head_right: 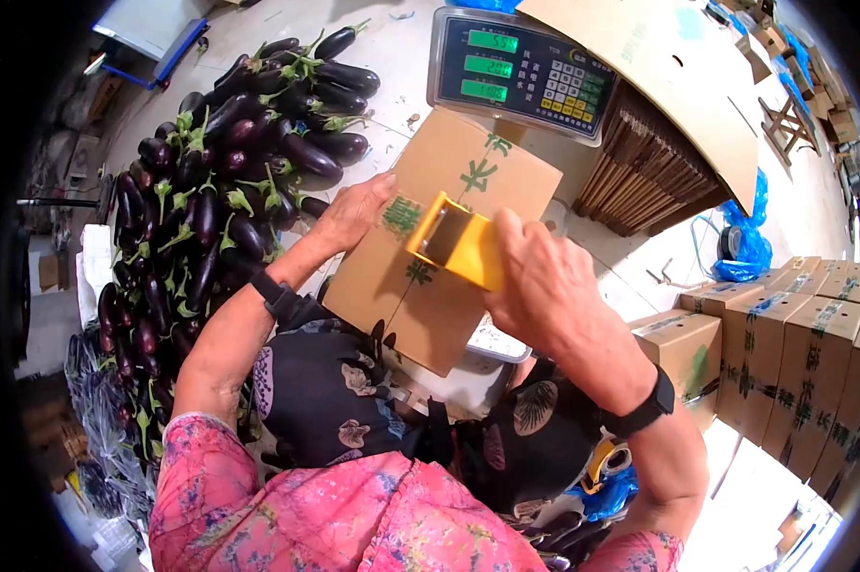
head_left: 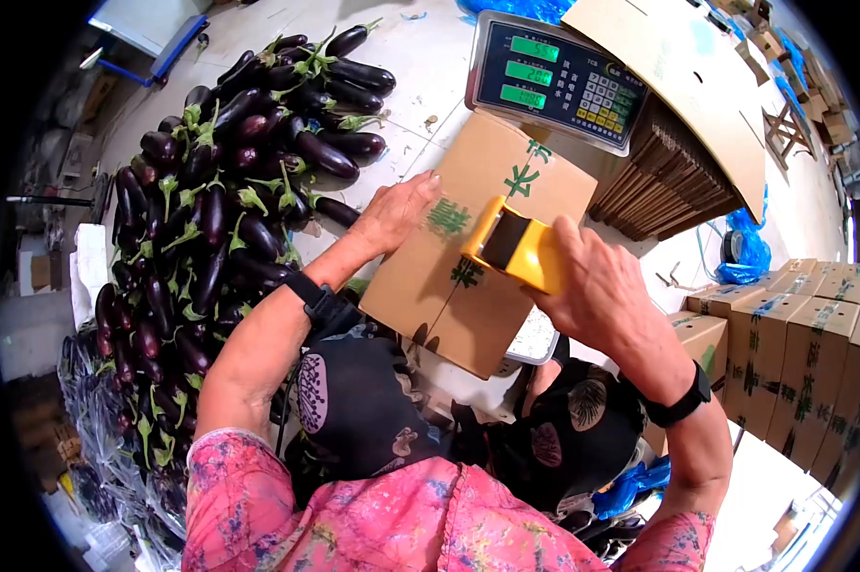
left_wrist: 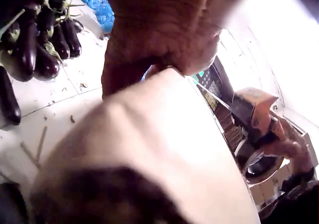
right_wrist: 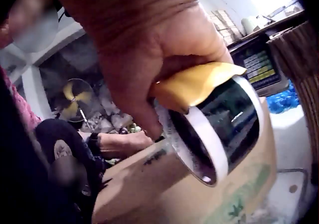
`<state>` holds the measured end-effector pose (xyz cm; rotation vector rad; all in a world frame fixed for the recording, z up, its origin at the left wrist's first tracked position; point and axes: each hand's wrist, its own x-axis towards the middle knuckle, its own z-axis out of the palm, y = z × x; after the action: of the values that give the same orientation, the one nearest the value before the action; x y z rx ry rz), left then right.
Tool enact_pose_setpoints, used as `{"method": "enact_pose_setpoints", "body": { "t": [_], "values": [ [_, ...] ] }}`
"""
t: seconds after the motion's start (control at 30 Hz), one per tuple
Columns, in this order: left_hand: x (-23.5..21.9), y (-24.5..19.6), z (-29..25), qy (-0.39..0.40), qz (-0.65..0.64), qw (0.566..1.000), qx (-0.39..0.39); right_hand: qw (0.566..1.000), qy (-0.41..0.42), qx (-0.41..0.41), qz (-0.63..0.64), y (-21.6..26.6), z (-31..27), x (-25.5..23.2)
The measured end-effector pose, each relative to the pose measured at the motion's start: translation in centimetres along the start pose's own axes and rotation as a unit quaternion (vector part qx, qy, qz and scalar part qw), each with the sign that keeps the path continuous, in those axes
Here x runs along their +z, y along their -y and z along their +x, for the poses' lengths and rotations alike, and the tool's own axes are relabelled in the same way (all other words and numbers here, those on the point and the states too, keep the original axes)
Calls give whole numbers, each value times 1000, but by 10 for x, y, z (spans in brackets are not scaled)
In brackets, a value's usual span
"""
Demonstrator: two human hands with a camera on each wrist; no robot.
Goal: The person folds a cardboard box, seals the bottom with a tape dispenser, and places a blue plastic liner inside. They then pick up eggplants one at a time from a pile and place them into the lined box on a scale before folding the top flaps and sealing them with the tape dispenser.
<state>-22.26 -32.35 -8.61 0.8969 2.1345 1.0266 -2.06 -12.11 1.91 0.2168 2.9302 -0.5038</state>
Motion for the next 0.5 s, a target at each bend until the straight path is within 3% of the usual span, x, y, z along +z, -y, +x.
{"method": "enact_pose_setpoints", "body": {
  "t": [0.13,0.5],
  "values": [
    [6,15,4,-33,38,999,7,999,-38,6,26,-23,-25,19],
    [-2,5,4,-13,74,997,4,992,-69,41,100,-117,-105,98]
  ]
}}
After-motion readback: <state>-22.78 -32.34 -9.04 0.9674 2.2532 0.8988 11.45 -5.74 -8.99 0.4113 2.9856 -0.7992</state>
